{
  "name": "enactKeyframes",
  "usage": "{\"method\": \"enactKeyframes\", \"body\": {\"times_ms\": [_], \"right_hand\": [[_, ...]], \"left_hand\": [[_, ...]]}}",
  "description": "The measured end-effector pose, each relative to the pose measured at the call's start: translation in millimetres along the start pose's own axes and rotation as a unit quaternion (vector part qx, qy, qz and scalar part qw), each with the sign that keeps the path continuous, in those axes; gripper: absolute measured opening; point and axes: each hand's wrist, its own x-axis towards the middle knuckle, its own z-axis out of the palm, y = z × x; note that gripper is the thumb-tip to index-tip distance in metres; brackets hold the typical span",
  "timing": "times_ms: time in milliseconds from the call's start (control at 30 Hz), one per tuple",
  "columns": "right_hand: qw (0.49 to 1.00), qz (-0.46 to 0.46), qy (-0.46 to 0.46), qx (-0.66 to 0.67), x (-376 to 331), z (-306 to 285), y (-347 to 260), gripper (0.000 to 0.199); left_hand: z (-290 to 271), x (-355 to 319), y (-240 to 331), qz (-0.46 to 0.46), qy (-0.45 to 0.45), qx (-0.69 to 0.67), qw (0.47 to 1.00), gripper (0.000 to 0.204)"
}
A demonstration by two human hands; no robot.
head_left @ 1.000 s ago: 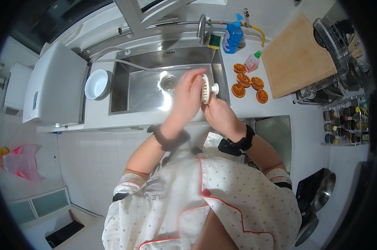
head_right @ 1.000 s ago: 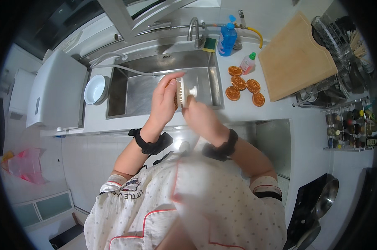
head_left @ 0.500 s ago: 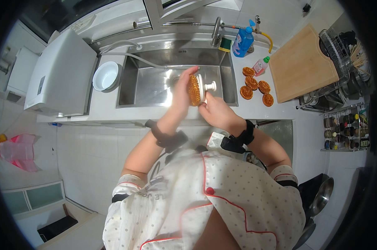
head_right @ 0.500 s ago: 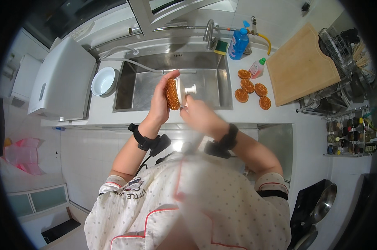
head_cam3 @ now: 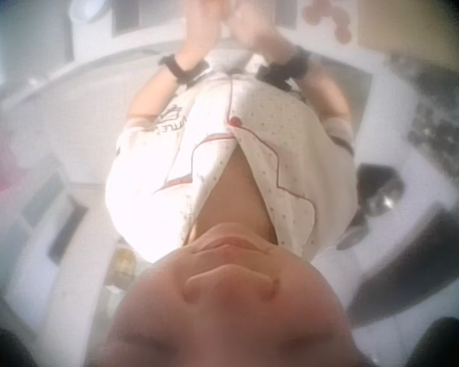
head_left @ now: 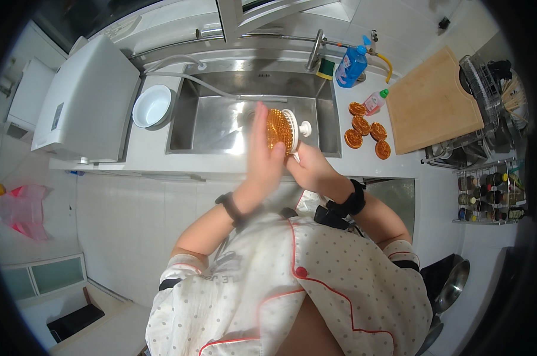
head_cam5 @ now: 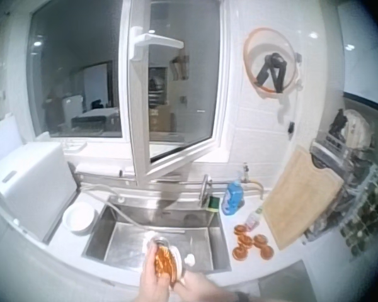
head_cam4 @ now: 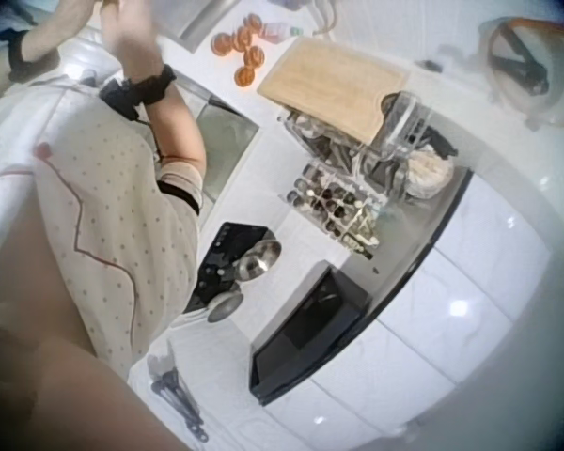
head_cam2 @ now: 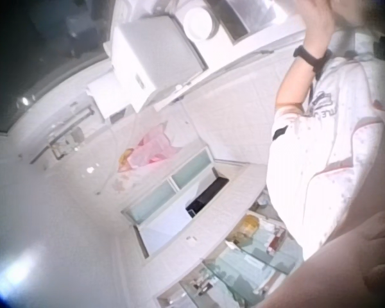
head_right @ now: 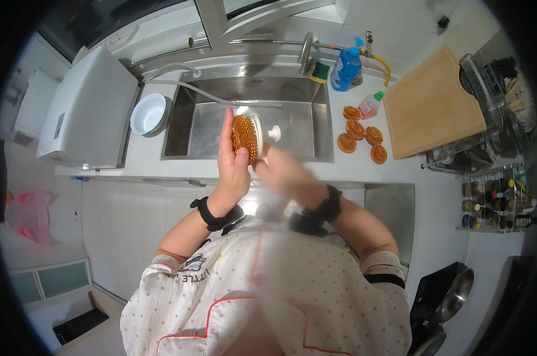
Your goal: The person unpacks a box and assembles several orange scrubber heads onto a white handle. They then place the scrubbers in the kitchen and proceed to the laundry area, where they load clothes into a washing machine, add detergent, and start the cycle.
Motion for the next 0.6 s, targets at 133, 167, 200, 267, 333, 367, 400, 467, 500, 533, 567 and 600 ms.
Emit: {"method": "enactKeyframes", "body": {"times_ms": [133, 167, 200, 267, 333, 367, 400, 467, 500, 533, 567, 600], "right_hand": [[0.996, -0.011, -0.042, -0.08, -0.7, 5.3, -7.6, 0.026], [0.995, -0.013, -0.049, -0.09, -1.5, 8.0, -6.2, 0.024], [0.993, -0.023, -0.053, -0.101, -2.4, 10.2, -4.1, 0.022], [0.989, -0.04, -0.06, -0.126, -3.3, 13.6, 1.1, 0.018], [0.99, -0.059, -0.054, -0.119, -1.0, 18.0, 4.6, 0.017], [0.99, -0.068, -0.051, -0.116, -0.2, 20.4, 6.9, 0.017], [0.989, -0.086, -0.05, -0.112, 2.7, 22.3, 11.5, 0.017], [0.986, -0.119, -0.047, -0.104, 11.3, 23.3, 18.6, 0.017], [0.99, -0.118, -0.033, -0.07, 12.6, 23.5, 18.5, 0.018], [0.992, -0.122, -0.017, -0.038, 16.1, 22.9, 12.9, 0.019], [0.992, -0.125, -0.002, -0.005, 19.2, 22.2, 9.4, 0.021], [0.992, -0.122, -0.007, 0.026, 22.9, 22.7, 12.7, 0.023]], "left_hand": [[-10.7, 0.3, 0.7, -0.01, -0.013, -0.085, 0.996, 0.062], [-14.4, 0.1, 1.2, -0.013, -0.023, -0.101, 0.995, 0.062], [-18.9, 0.2, -0.5, -0.014, -0.038, -0.102, 0.994, 0.062], [-26.7, 0.2, -5.2, -0.015, -0.069, -0.107, 0.992, 0.061], [-28.2, -1.6, -8.2, -0.022, -0.066, -0.108, 0.992, 0.06], [-29.0, -2.4, -8.8, -0.026, -0.065, -0.108, 0.992, 0.059], [-30.5, -0.7, -9.5, -0.024, -0.07, -0.096, 0.993, 0.061], [-32.7, 6.7, -9.7, -0.02, -0.08, -0.073, 0.994, 0.063], [-30.9, 6.3, -10.2, -0.035, -0.074, -0.078, 0.994, 0.064], [-28.3, 8.6, -9.6, -0.045, -0.067, -0.082, 0.993, 0.066], [-27.3, 10.7, -9.3, -0.055, -0.06, -0.086, 0.993, 0.068], [-30.3, 12.7, -10.0, -0.062, -0.077, -0.103, 0.99, 0.071]]}}
